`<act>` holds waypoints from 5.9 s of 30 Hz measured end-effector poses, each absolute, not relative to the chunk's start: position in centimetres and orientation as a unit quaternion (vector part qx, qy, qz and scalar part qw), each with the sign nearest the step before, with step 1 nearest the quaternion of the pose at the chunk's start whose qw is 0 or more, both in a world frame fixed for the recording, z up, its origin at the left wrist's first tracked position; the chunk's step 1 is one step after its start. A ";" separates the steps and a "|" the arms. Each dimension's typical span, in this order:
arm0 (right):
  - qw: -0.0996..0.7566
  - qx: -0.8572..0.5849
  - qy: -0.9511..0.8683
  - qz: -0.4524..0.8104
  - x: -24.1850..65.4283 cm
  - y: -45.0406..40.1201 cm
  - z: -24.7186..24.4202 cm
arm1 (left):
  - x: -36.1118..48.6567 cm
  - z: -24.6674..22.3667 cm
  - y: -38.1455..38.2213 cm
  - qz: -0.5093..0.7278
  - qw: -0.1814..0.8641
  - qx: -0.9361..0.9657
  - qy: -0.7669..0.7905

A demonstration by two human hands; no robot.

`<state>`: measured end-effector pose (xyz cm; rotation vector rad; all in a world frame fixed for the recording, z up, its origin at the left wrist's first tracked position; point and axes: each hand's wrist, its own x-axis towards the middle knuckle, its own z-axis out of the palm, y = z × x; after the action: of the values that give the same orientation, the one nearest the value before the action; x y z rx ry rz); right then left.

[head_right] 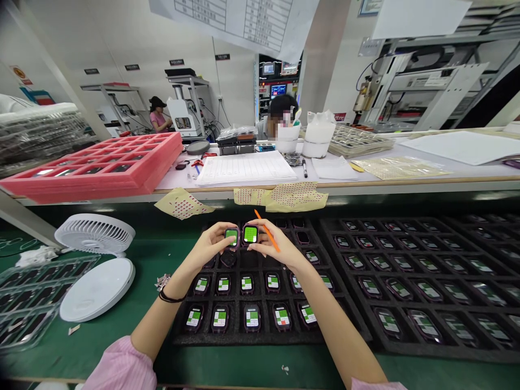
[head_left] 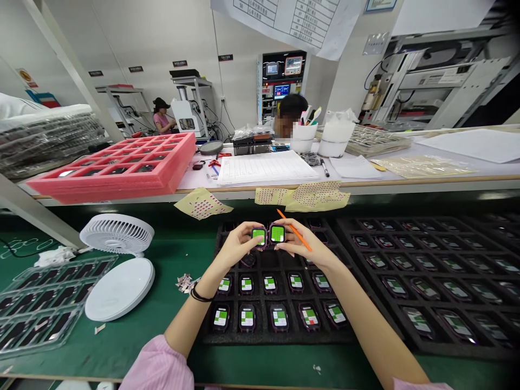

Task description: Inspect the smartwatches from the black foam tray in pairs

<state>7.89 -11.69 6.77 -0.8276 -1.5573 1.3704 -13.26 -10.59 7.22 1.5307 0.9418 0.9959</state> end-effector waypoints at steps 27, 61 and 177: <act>0.461 -0.385 -0.591 0.539 7.0 -11.5 6.3 | -13.3 6.9 -10.9 0.401 0.533 0.665 0.335; 0.421 -0.301 -0.547 0.657 6.3 -13.6 7.8 | -12.5 7.5 -12.2 0.459 0.143 0.834 0.270; 0.620 -0.297 -0.700 0.192 5.8 -16.6 8.3 | -11.5 7.1 -13.0 0.366 0.276 0.777 0.431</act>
<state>5.75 -16.58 8.30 -0.6836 -1.6103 0.4405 -11.50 -13.05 7.09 2.0881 1.1582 0.9826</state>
